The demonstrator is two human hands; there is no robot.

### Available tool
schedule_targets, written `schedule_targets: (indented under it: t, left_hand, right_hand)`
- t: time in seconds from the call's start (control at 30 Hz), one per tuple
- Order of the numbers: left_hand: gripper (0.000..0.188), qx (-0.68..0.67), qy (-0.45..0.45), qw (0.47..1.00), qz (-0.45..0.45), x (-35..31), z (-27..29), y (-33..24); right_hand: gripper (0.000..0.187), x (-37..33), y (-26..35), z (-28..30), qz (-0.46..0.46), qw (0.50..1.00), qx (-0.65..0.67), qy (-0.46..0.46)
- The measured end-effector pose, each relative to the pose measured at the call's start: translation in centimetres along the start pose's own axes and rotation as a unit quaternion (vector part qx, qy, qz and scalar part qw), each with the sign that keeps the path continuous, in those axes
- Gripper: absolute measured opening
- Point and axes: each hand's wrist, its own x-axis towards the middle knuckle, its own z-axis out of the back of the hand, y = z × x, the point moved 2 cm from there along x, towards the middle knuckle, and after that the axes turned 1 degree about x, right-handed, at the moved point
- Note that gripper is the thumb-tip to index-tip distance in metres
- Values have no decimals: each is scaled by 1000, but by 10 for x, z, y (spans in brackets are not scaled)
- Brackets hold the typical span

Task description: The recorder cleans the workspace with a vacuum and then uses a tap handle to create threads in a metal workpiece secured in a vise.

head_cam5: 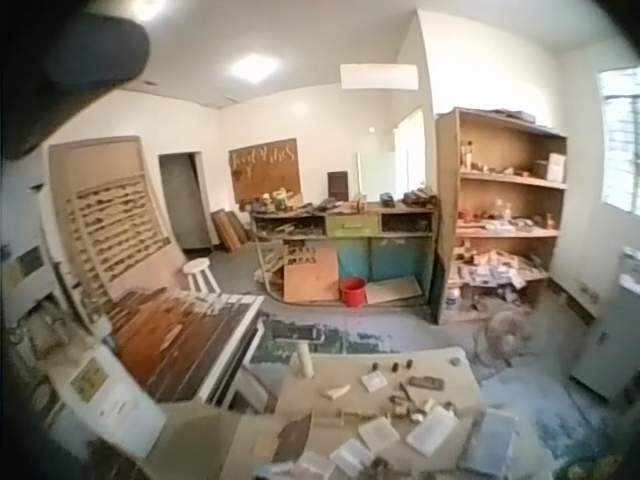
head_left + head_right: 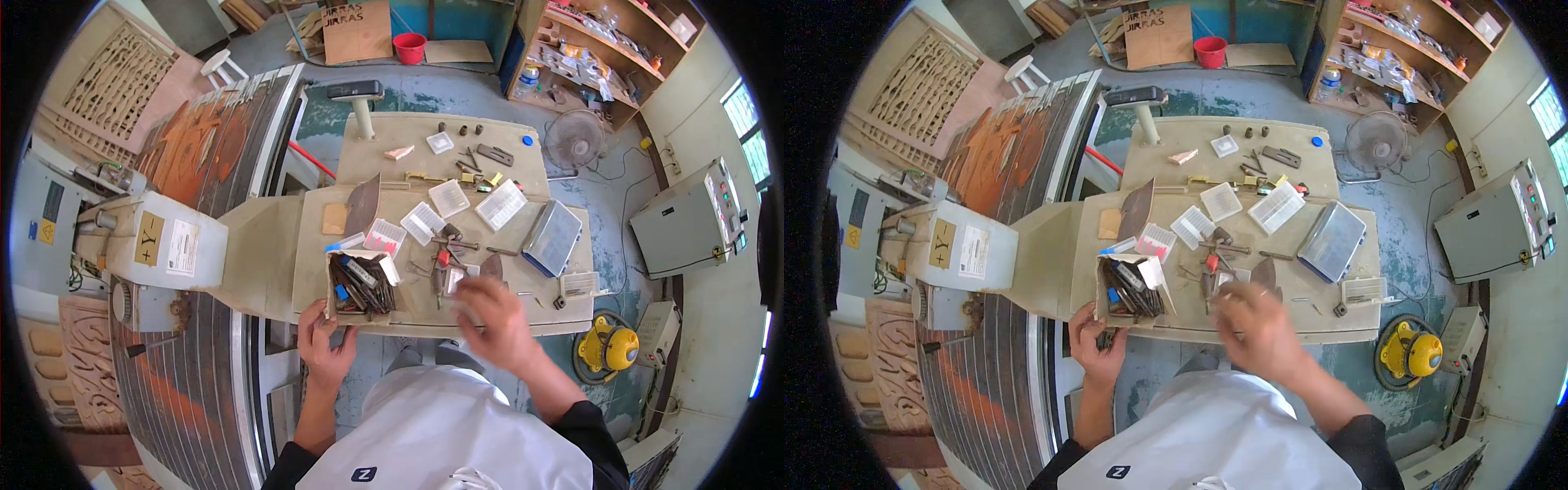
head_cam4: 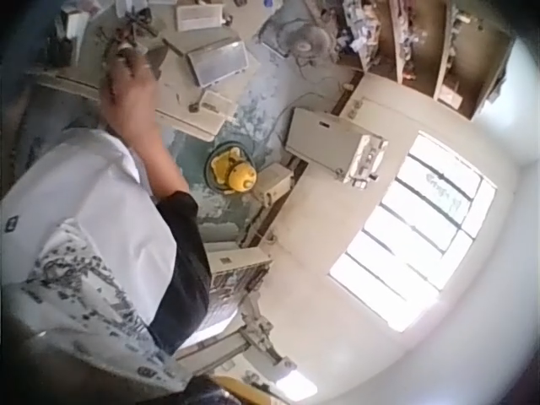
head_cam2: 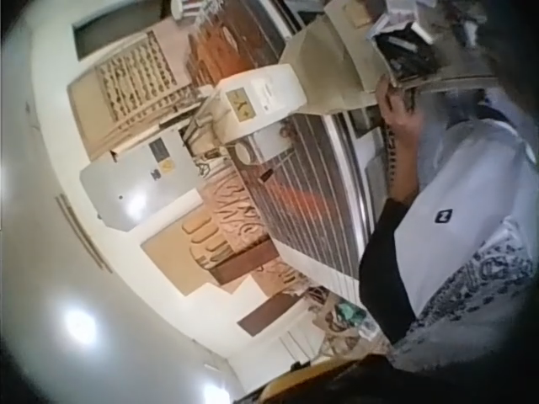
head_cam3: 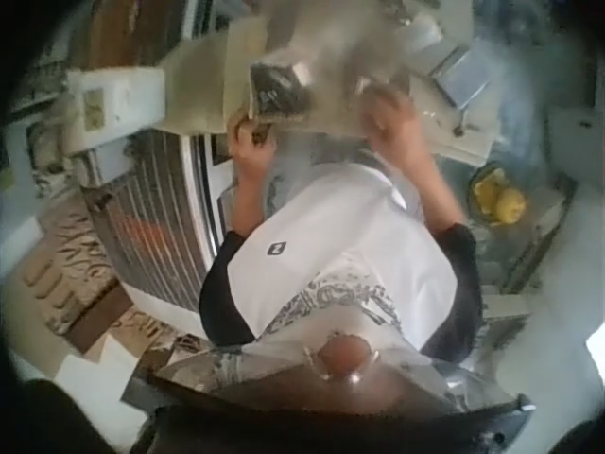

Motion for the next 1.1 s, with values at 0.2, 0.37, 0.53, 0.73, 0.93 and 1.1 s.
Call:
schedule_targets:
  t: [0.2, 0.37, 0.53, 0.73, 0.93, 1.1]
  left_hand:
    - [43, 3, -30, 999, -14, 4, -6, 2]
    - [43, -21, -26, 999, -9, 1, -5, 8]
    - [42, -47, -29, 998, -7, 1, -7, 8]
    - [39, -62, -14, 998, -17, 4, -3, 11]
    - [41, -62, 22, 998, -10, 6, 3, 10]
    - [41, -68, 67, 995, -6, 14, 10, 6]
  right_hand:
    - [26, 61, -26, 11, -60, 989, -134, 21]
    - [27, 59, -36, 8, -45, 981, -178, 63]
    - [23, 47, -41, 15, -109, 971, -212, 30]
    - [21, 55, -37, -7, -54, 976, -198, 72]
    - [12, 55, -38, 1, -107, 952, -285, 34]
    - [16, 70, -39, -21, -193, 944, -266, 38]
